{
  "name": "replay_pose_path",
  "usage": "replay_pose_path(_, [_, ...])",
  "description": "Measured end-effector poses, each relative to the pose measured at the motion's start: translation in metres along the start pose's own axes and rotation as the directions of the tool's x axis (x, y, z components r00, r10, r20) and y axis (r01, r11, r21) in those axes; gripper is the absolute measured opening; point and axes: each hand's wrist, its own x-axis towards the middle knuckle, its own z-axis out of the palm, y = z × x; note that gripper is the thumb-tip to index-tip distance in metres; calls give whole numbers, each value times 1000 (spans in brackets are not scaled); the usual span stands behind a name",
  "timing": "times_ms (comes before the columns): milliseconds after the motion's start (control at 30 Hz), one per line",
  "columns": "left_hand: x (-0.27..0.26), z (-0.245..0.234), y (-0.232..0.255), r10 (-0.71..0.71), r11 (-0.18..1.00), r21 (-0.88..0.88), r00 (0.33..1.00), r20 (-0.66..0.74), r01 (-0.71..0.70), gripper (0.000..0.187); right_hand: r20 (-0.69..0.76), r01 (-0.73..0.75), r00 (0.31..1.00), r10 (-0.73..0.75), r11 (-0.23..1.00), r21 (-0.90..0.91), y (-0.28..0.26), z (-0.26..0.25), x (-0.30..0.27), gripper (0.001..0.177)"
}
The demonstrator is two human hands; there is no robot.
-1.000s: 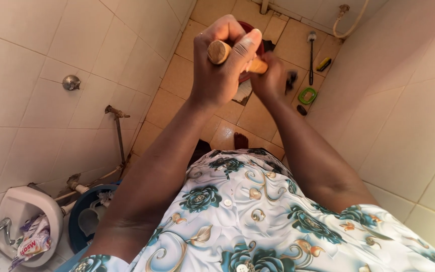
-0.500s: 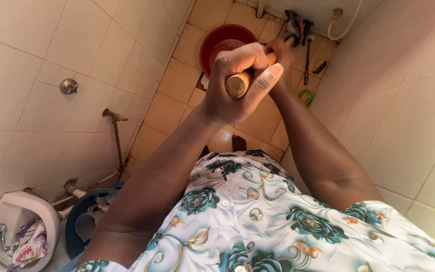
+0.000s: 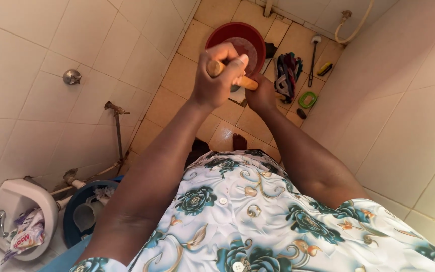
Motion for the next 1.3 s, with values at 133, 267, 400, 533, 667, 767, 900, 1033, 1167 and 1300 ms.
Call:
replay_pose_path(133, [4, -1, 14, 17, 999, -49, 998, -62, -21, 31, 45, 13, 999, -24, 973, 232, -8, 3, 6, 20])
replay_pose_path(267, [7, 0, 5, 129, 986, 98, 991, 27, -132, 32, 167, 4, 986, -27, 990, 140, -16, -10, 7, 23])
replay_pose_path(400, [9, 1, 4, 62, 998, -24, 998, 16, -61, 31, 185, -26, 983, -2, 988, 153, -6, -16, 4, 22])
replay_pose_path(533, [7, 2, 5, 3, 996, -93, 1000, -26, -5, 33, 187, -87, 980, 68, 992, 95, -11, -13, -1, 22])
replay_pose_path(667, [15, 8, 23, 63, 996, -55, 996, -55, -66, 33, 52, 19, 998, -30, 981, 195, -14, 0, 6, 23])
replay_pose_path(767, [18, 8, 26, 109, 992, 71, 993, -36, -107, 34, 45, 51, 997, -66, 956, 289, -12, 5, 17, 20])
replay_pose_path(900, [17, 8, 11, 231, 961, 145, 971, 57, -237, 31, 104, 109, 984, -145, 951, 290, -2, 0, 11, 17])
replay_pose_path(1033, [11, 7, 11, 89, 995, -39, 996, 11, -89, 30, 147, 41, 987, -66, 985, 166, -16, -21, -6, 22])
replay_pose_path(1167, [9, 7, 11, 37, 990, -139, 999, -8, -38, 34, 197, -47, 980, 24, 993, 112, -5, -16, -5, 18])
replay_pose_path(1300, [13, 7, 22, 75, 986, -146, 997, -13, -76, 34, 143, 7, 989, -23, 994, 111, -16, -8, 0, 16])
